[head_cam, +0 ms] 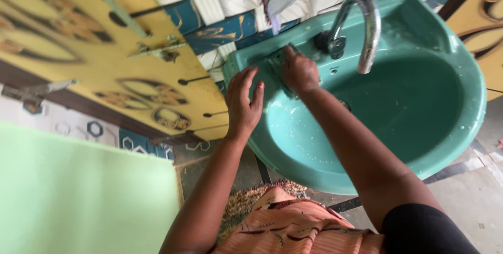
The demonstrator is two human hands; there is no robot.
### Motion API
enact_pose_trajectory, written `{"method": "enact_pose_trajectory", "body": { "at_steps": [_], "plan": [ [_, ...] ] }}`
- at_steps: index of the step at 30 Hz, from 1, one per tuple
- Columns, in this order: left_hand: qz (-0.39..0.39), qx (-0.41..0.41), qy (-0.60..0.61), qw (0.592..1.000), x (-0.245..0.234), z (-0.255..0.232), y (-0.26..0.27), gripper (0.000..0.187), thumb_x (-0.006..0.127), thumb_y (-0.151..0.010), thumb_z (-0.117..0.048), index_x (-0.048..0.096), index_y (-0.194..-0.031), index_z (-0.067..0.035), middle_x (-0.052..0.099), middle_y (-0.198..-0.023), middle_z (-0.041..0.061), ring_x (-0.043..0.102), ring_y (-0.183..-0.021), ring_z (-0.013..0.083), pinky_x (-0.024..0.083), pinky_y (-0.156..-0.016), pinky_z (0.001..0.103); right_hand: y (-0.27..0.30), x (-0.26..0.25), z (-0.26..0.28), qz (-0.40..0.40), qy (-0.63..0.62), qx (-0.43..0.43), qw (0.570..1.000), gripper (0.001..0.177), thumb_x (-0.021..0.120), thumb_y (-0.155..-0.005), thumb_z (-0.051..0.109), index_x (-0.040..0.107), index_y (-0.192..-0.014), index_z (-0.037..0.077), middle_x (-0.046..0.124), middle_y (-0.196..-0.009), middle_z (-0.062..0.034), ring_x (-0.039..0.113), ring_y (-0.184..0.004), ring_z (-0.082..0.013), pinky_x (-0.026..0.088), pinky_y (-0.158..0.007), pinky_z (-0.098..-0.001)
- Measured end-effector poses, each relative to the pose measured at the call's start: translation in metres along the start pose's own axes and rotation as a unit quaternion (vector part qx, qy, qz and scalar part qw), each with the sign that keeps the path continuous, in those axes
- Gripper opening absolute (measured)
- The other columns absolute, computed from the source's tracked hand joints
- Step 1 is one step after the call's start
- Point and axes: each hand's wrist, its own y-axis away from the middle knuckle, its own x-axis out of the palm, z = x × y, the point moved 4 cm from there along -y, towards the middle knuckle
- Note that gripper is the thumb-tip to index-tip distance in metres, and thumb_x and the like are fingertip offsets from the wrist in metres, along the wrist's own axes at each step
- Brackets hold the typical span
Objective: The person scrubs the basin and pedestal of a teal sink using a sponge, moving a soap holder to clean different sections.
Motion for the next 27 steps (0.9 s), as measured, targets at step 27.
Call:
{"method": "enact_pose_trajectory", "body": {
  "at_steps": [27],
  "plan": [
    [-0.044,-0.070,-0.084,0.993,-0.042,-0.036,0.086,0.032,0.050,-0.113,-0.030,0.063,-0.135,-0.012,0.068,-0.136,0.012,0.062,-0.130,0.0331,0.036,-0.122,0.050,0.132,0.016,0.108,0.102,0.063,-0.290,0.950,0.044,0.064,-0.092,0.019,0.057,-0.133,0.004,0.061,-0.121,-0.0280,0.072,-0.071,-0.0393,0.060,-0.054,-0.0463]
  ]
}}
